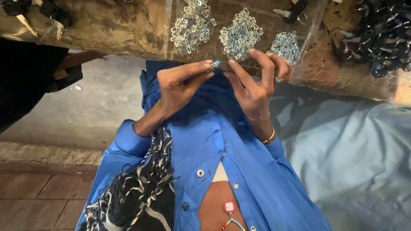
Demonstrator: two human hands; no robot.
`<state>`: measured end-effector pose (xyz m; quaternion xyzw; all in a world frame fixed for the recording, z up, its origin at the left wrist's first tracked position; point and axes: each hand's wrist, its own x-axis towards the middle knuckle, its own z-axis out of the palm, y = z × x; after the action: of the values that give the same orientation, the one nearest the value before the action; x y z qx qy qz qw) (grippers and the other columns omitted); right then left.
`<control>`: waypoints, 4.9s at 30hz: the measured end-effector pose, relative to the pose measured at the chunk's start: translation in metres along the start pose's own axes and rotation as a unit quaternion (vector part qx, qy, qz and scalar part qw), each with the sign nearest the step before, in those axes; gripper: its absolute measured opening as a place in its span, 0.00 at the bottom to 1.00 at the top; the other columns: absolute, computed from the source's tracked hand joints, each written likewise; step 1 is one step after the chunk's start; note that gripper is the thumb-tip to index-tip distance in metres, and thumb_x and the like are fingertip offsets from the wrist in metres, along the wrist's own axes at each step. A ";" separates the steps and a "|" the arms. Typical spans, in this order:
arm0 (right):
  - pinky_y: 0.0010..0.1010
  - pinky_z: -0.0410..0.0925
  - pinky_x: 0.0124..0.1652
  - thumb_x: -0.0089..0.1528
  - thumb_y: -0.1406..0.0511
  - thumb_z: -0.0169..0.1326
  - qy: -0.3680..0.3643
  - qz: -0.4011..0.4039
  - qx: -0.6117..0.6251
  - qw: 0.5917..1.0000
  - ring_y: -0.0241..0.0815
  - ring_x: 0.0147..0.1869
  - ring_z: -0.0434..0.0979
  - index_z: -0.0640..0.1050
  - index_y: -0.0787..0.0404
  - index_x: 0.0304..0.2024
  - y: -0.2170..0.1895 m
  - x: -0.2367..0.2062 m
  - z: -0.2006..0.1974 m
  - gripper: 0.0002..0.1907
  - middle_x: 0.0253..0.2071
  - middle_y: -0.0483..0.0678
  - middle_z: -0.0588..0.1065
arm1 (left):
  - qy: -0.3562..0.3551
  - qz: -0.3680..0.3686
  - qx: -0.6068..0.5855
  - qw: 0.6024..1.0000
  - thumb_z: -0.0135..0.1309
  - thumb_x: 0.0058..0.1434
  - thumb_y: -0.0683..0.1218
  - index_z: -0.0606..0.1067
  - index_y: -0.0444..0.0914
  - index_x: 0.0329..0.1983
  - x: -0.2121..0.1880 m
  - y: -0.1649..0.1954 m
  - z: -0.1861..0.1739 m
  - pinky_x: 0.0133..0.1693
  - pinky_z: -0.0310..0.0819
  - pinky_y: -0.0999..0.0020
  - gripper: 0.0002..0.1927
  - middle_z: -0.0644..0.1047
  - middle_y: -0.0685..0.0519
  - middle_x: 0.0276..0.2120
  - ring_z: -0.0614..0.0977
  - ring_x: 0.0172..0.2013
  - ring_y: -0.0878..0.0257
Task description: The person assembles padlocks at a workbench. They pick small metal pin tumblers and springs from a compartment tray, insert them one at a time into a padlock body held in their hands, and press the parts into place, repeating the cycle for successive padlock bodies.
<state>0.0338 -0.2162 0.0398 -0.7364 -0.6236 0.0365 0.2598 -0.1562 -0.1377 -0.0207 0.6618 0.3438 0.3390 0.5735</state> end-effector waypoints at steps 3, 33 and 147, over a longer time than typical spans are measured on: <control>0.44 0.54 0.61 0.59 0.65 0.72 0.040 -0.046 0.006 0.998 0.48 0.53 0.70 0.85 0.46 0.42 0.004 -0.005 0.004 0.11 0.46 0.40 0.76 | 0.013 -0.039 -0.043 0.998 0.67 0.62 0.33 0.81 0.32 0.50 -0.001 0.000 0.001 0.48 0.83 0.71 0.14 0.83 0.45 0.49 0.87 0.47 0.61; 0.46 0.51 0.58 0.51 0.61 0.72 -0.030 -0.112 -0.019 0.993 0.54 0.55 0.69 0.86 0.50 0.44 -0.023 0.030 0.020 0.17 0.51 0.51 0.76 | 0.092 -0.017 -0.006 0.996 0.65 0.63 0.30 0.81 0.32 0.49 -0.011 0.000 -0.038 0.50 0.84 0.70 0.13 0.83 0.45 0.49 0.87 0.48 0.61; 0.48 0.53 0.67 0.60 0.57 0.76 0.023 0.021 0.041 0.999 0.55 0.69 0.59 0.85 0.52 0.51 0.014 -0.025 0.025 0.20 0.64 0.51 0.68 | 0.050 -0.056 -0.062 0.995 0.67 0.60 0.31 0.82 0.32 0.47 -0.011 -0.014 -0.012 0.40 0.80 0.77 0.12 0.84 0.45 0.47 0.86 0.42 0.66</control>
<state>0.0316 -0.2324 0.0054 -0.7386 -0.5999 0.0509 0.3034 -0.1730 -0.1399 -0.0335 0.5865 0.3869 0.3595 0.6141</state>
